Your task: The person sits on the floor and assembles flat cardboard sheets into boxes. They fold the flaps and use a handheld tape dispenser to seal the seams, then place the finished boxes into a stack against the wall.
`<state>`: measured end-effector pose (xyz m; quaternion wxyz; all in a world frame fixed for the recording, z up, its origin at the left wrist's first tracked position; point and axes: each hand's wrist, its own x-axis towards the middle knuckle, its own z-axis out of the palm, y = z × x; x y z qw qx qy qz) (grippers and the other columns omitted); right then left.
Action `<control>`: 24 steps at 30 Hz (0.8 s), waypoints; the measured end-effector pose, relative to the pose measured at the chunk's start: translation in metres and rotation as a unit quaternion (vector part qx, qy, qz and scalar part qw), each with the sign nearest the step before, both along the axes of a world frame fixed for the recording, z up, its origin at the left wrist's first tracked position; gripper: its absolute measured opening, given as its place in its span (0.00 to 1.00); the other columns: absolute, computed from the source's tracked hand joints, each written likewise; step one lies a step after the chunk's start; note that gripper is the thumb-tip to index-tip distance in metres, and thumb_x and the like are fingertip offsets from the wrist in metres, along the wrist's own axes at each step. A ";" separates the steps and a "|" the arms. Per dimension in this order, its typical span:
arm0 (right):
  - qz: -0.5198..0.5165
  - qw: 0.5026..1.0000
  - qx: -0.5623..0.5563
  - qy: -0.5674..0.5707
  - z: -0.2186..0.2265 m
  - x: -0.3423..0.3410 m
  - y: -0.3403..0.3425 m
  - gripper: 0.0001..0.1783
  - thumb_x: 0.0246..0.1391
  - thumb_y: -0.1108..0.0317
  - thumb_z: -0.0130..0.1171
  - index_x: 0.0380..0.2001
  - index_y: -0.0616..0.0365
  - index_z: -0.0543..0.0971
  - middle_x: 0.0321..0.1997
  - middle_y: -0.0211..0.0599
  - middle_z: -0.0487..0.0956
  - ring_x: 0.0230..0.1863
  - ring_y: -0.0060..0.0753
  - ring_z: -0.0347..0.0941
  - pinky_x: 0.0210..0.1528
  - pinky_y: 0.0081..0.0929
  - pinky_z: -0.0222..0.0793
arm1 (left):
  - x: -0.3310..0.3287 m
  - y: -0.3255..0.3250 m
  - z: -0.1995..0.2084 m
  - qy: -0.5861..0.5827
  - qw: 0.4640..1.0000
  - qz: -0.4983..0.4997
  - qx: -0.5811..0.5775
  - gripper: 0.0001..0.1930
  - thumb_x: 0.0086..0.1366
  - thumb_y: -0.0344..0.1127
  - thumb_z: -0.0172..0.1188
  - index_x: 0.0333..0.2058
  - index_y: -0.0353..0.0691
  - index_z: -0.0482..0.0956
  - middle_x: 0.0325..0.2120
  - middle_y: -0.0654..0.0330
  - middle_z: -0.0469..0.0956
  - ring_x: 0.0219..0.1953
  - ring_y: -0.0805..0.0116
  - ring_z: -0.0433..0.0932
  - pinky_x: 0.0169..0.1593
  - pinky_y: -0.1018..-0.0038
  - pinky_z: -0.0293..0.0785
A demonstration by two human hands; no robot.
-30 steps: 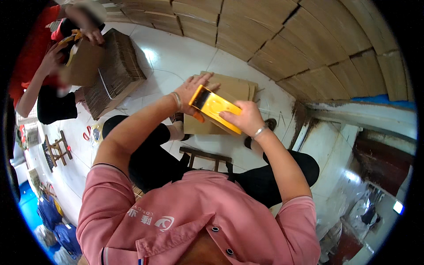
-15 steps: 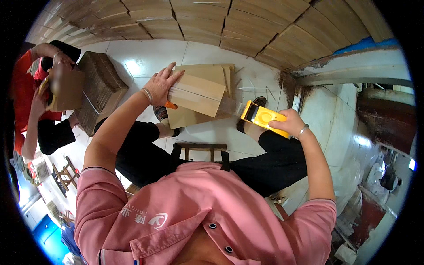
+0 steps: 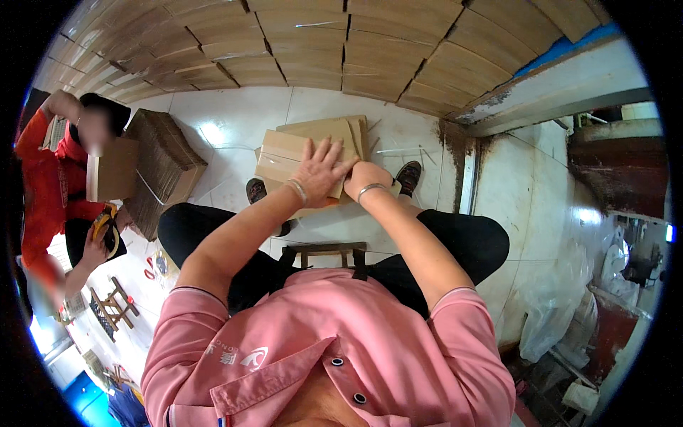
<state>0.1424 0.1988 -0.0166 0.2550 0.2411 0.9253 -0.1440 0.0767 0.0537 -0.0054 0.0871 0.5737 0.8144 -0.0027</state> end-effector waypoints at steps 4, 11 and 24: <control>-0.009 1.000 0.008 0.019 0.001 0.012 0.013 0.20 0.44 0.50 0.57 0.30 0.56 0.82 0.35 0.47 0.81 0.38 0.50 0.77 0.40 0.40 0.73 | 0.001 0.014 0.011 -0.005 1.000 0.001 0.010 0.40 0.38 0.54 0.69 0.54 0.54 0.70 0.57 0.42 0.59 0.60 0.41 0.55 0.60 0.46 0.51; -0.114 0.978 0.001 0.178 0.070 0.009 0.047 0.26 0.44 0.44 0.58 0.27 0.59 0.82 0.30 0.48 0.81 0.34 0.50 0.78 0.37 0.40 0.73 | -0.030 0.003 0.109 -0.057 0.966 0.134 0.215 0.28 0.38 0.47 0.71 0.42 0.52 0.80 0.46 0.37 0.69 0.49 0.40 0.67 0.55 0.56 0.62; -0.356 0.792 -0.082 0.489 0.093 0.043 0.189 0.31 0.41 0.43 0.62 0.19 0.69 0.78 0.20 0.53 0.77 0.24 0.47 0.78 0.28 0.37 0.70 | -0.094 0.154 0.452 -0.609 0.446 0.012 0.655 0.28 0.65 0.57 0.45 0.53 0.41 0.68 0.49 0.53 0.73 0.50 0.58 0.73 0.52 0.56 0.71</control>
